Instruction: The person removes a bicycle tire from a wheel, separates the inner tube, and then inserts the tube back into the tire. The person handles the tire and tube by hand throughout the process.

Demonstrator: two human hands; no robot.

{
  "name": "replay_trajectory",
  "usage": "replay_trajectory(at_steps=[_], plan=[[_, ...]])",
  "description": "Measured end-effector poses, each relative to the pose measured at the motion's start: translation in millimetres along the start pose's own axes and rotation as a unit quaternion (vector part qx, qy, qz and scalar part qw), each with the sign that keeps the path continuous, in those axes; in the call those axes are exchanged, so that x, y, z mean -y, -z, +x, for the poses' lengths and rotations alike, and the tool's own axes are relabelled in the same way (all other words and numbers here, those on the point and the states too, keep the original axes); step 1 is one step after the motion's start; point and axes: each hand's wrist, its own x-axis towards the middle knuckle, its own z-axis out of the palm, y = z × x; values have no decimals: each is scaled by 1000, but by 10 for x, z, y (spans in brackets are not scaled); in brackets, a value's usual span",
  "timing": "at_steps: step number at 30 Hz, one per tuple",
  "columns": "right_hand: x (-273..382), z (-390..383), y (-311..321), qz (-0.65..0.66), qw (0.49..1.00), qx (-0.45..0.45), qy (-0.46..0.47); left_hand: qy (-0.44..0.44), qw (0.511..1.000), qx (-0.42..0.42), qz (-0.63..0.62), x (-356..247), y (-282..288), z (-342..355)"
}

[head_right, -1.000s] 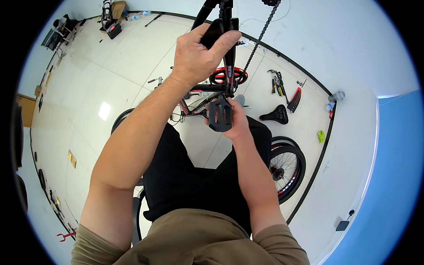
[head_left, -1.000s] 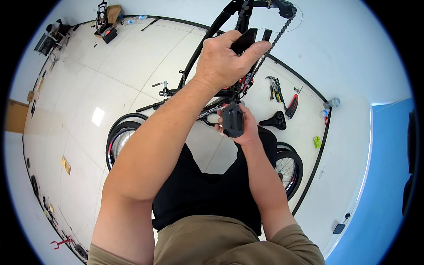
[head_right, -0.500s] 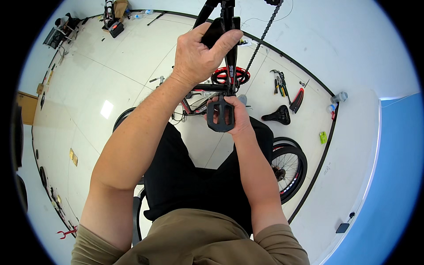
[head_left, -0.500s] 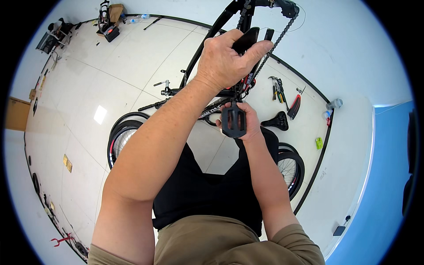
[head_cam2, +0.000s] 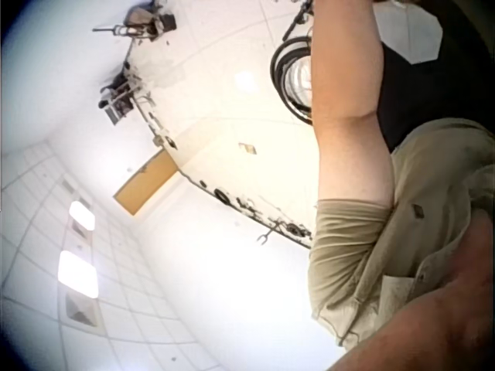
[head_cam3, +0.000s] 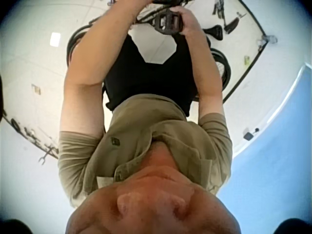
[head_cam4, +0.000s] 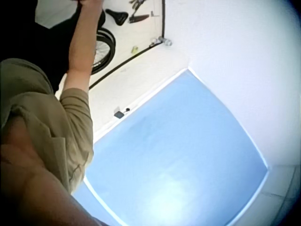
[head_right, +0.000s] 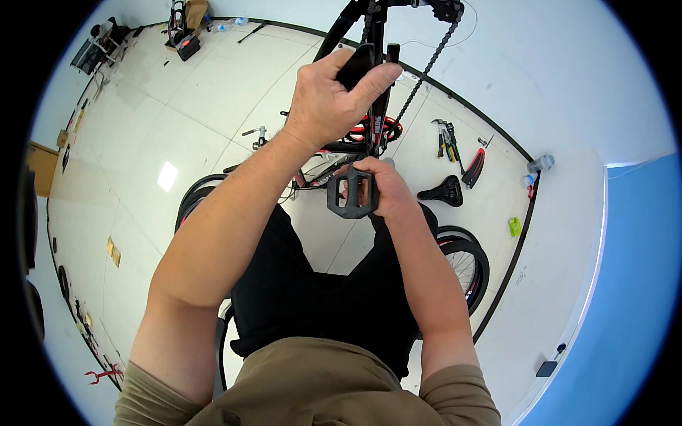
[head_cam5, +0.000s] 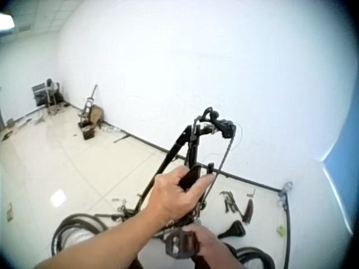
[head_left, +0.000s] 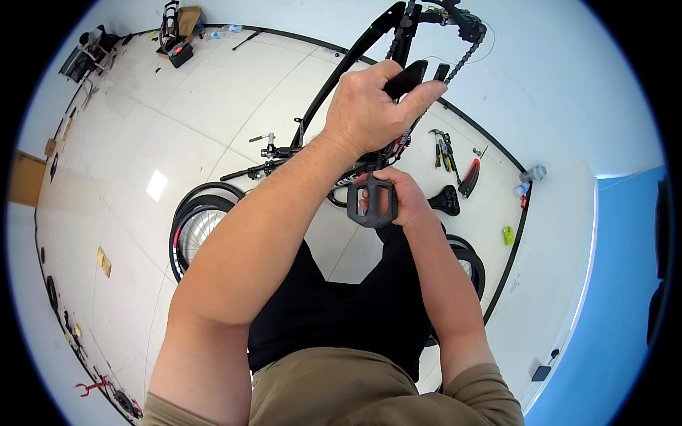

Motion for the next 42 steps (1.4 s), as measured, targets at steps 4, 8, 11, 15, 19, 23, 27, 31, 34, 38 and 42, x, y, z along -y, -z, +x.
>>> replay_trajectory(at_steps=[4, 8, 11, 15, 19, 23, 27, 31, 34, 38, 42], plan=[[-21, 5, -193, -57, 997, -38, 23, 18, 1000, 6, -12, -15, 27, -32], [23, -89, -281, -100, 989, -94, 63, 42, 999, 21, -8, -44, 35, -7], [109, -197, -205, -115, 981, -126, 91, 42, 999, 26, 4, -33, 20, -1], [355, -414, -89, -143, 969, -182, 80, 36, 999, 23, -3, -14, 49, -10], [527, -529, 312, -187, 946, -253, 83, 31, 999, 17, -9, -3, 28, 4], [601, -602, 615, -238, 917, -304, 101, 30, 999, 13, -23, -3, -2, 6], [622, -595, 774, -256, 903, -336, 80, 20, 999, 8, -29, 10, 10, 25], [605, -610, 723, -221, 919, -315, 88, 15, 1000, 2, -18, 45, 10, 34], [615, -634, 600, -201, 929, -298, 90, 34, 999, 13, -27, 59, 6, 40], [587, -614, 437, -228, 920, -304, 93, 20, 999, 11, -28, 62, 9, 26], [595, -616, 373, -260, 904, -324, 100, 25, 999, 11, -17, 48, 13, 32]])
